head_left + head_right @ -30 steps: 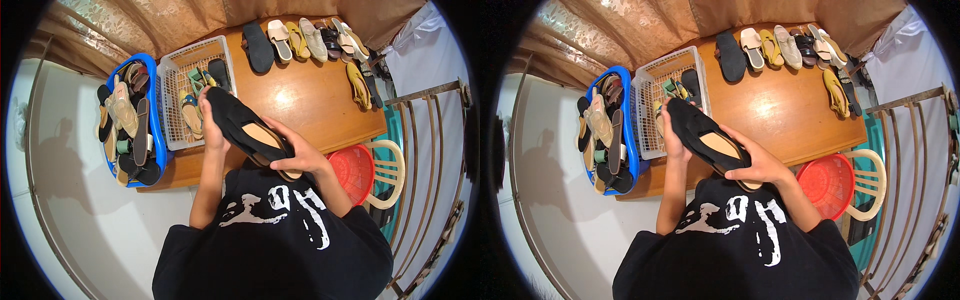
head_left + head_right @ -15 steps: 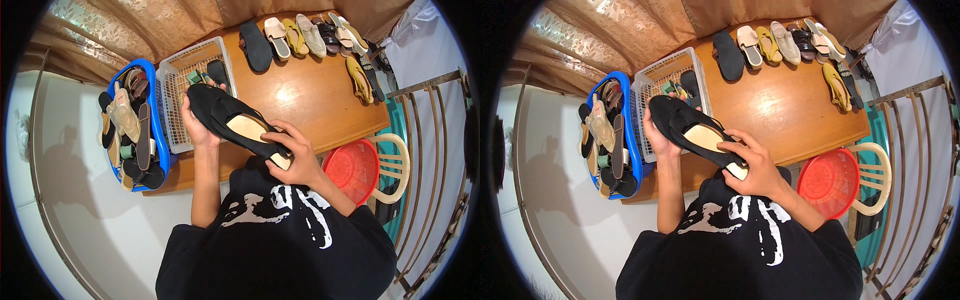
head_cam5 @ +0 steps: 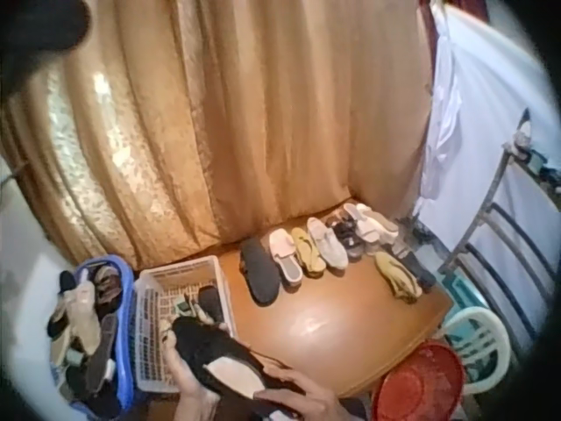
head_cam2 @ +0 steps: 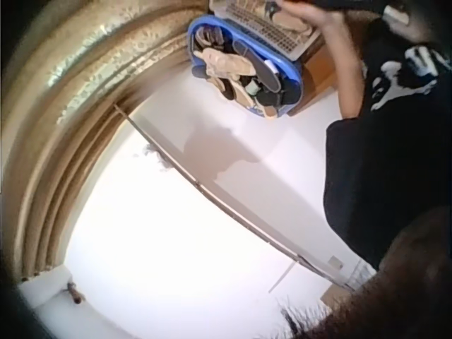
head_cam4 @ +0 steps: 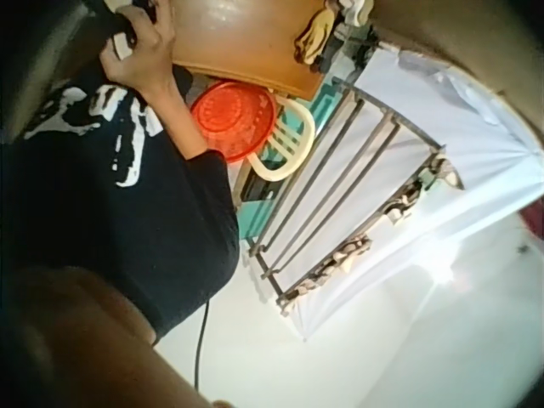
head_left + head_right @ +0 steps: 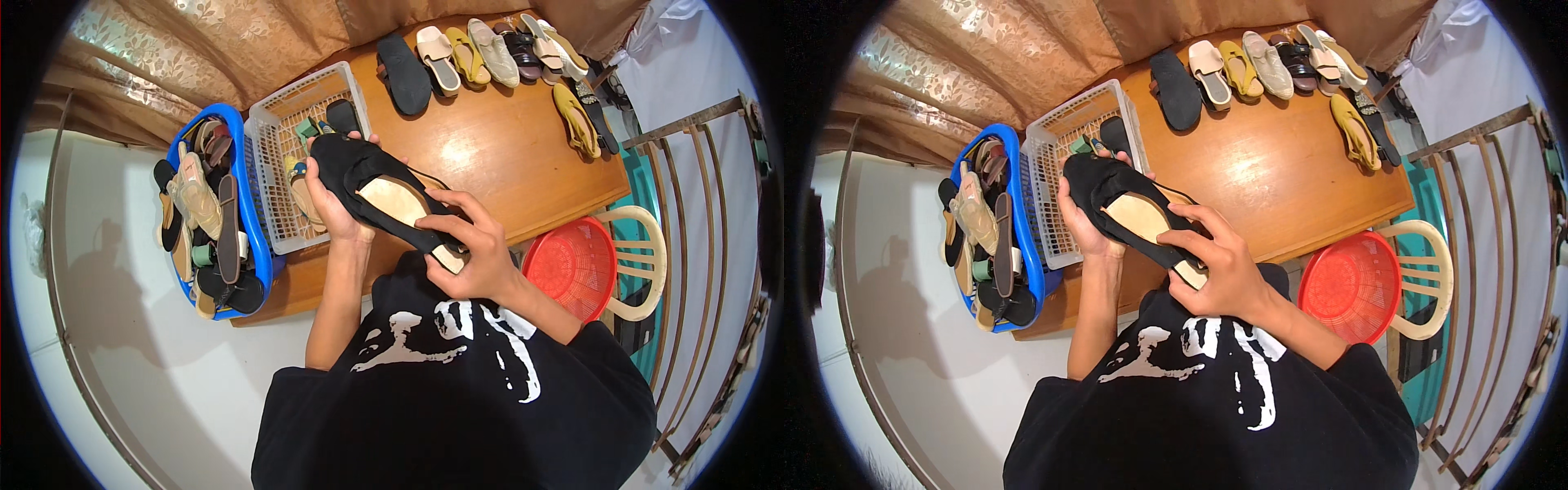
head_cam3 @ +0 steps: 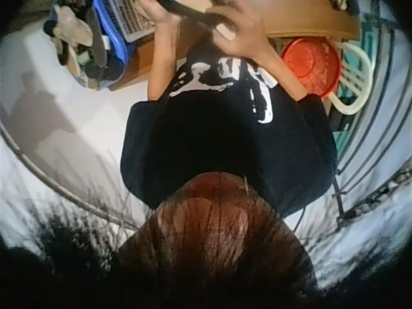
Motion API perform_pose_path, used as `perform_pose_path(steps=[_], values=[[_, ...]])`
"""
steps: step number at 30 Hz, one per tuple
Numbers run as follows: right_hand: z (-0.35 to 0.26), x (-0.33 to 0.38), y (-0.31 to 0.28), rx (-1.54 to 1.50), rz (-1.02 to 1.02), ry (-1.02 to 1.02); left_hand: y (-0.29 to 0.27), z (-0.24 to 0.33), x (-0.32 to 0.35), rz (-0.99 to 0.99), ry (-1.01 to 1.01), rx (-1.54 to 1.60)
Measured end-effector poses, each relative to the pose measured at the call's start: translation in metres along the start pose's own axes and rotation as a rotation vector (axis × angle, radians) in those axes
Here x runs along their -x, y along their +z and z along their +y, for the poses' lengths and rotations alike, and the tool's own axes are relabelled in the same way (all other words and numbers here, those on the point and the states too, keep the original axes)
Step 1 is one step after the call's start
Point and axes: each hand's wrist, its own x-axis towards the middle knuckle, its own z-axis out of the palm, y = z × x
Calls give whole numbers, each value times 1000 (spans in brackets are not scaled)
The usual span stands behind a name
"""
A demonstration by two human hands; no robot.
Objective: Organizing and inspecting various pairs of shoes and sandals by moving them from a storage bin to a basket or the table.
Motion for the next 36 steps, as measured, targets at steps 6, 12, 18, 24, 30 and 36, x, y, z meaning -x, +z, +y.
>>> perform_pose_path(steps=[6,12,18,24,30,36], values=[[-6,-6,-8,-8,42,49,2,-12,1,-137,-96,222],[-19,-4,-10,101,30,-69,7,-18,-5,-142,-66,257],[-18,-6,-23,196,49,-10,20,-35,-9,-24,-97,148],[-7,-8,-56,319,0,-100,33,-48,-26,28,-97,112],[19,4,-87,44,130,132,38,-74,-50,-11,-190,184],[88,43,-102,-1060,127,458,49,-127,-75,-58,-237,180]])
